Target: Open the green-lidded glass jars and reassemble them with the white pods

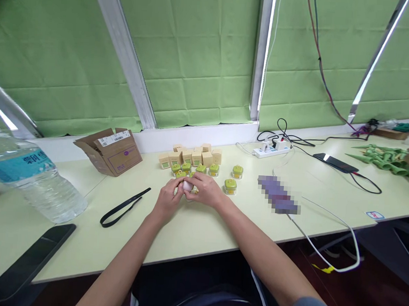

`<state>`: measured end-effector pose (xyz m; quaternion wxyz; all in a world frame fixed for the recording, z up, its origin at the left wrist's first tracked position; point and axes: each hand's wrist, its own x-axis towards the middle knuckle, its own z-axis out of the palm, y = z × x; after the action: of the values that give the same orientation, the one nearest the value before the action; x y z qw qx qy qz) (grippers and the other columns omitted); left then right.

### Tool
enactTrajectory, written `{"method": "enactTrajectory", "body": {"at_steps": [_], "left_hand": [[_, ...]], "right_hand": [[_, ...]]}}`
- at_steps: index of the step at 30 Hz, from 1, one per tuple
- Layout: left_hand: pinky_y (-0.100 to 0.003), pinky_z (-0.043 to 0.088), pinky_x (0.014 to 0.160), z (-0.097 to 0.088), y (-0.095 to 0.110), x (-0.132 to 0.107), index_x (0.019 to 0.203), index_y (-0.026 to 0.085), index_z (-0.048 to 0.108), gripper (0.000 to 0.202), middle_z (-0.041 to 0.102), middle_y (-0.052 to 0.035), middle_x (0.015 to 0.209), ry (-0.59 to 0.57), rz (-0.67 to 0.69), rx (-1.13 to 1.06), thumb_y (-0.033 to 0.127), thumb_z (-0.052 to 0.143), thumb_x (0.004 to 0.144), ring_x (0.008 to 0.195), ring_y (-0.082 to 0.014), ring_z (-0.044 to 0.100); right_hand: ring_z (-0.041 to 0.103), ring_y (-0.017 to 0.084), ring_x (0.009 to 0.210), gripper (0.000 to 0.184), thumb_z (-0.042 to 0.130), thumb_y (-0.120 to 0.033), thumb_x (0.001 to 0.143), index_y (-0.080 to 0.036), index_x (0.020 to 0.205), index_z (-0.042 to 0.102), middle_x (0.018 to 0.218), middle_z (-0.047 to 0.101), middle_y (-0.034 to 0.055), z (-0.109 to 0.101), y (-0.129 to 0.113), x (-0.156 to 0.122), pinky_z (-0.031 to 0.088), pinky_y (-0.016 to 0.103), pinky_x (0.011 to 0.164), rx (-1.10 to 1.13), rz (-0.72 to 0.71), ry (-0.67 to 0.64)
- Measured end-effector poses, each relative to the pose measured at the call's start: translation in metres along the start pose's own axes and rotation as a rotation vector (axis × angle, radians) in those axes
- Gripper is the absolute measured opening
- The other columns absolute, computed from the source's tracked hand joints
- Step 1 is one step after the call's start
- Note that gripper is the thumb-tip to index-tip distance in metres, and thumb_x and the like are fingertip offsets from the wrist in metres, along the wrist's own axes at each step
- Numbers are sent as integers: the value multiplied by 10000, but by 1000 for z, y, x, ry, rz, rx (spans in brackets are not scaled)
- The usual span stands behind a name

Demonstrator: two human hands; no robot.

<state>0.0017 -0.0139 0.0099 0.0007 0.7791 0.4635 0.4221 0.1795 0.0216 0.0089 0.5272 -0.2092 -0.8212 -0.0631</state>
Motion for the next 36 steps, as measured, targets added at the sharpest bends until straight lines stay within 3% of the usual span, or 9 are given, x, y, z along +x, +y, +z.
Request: {"method": "enactTrajectory", "body": {"at_steps": [8,20,26,32,36], "left_hand": [[-355,490,902,1,2,-2,1191,203,599,319,676,-82,1133,-49,9,-20,352,401,988,1037,-212,614],[-387,489,886,5,3,-2,1177,176,593,298,689,-99,1079,-32,65,72,257,397,968,992,-233,622],[-357,468,937,-1,9,-3,1189,216,605,307,676,-68,1137,-26,-21,-80,350,420,983,1051,-203,612],[-313,483,859,-7,13,-1,1186,211,615,349,649,-79,1188,-43,-126,-289,423,445,968,1055,-199,606],[-325,462,932,-10,16,-1,1257,220,575,389,615,-79,1273,-75,-143,-378,433,503,941,1141,-214,576]], "right_hand": [[613,162,732,318,625,-231,777,-189,1091,645,839,628,54,-5,-2,-4,536,278,669,1,40,-39],[609,184,727,278,621,-237,752,-181,1024,636,845,630,69,-5,-3,-4,525,295,634,-77,62,-101],[621,175,758,281,651,-254,770,-197,1045,638,858,644,57,-8,-4,-4,555,301,690,69,119,-65],[645,167,816,255,662,-245,776,-199,1026,646,910,674,50,-10,-9,-2,601,304,734,247,257,-18],[667,162,827,260,674,-287,788,-198,1033,660,922,688,46,-12,-11,-1,625,302,746,362,356,-9]]}}
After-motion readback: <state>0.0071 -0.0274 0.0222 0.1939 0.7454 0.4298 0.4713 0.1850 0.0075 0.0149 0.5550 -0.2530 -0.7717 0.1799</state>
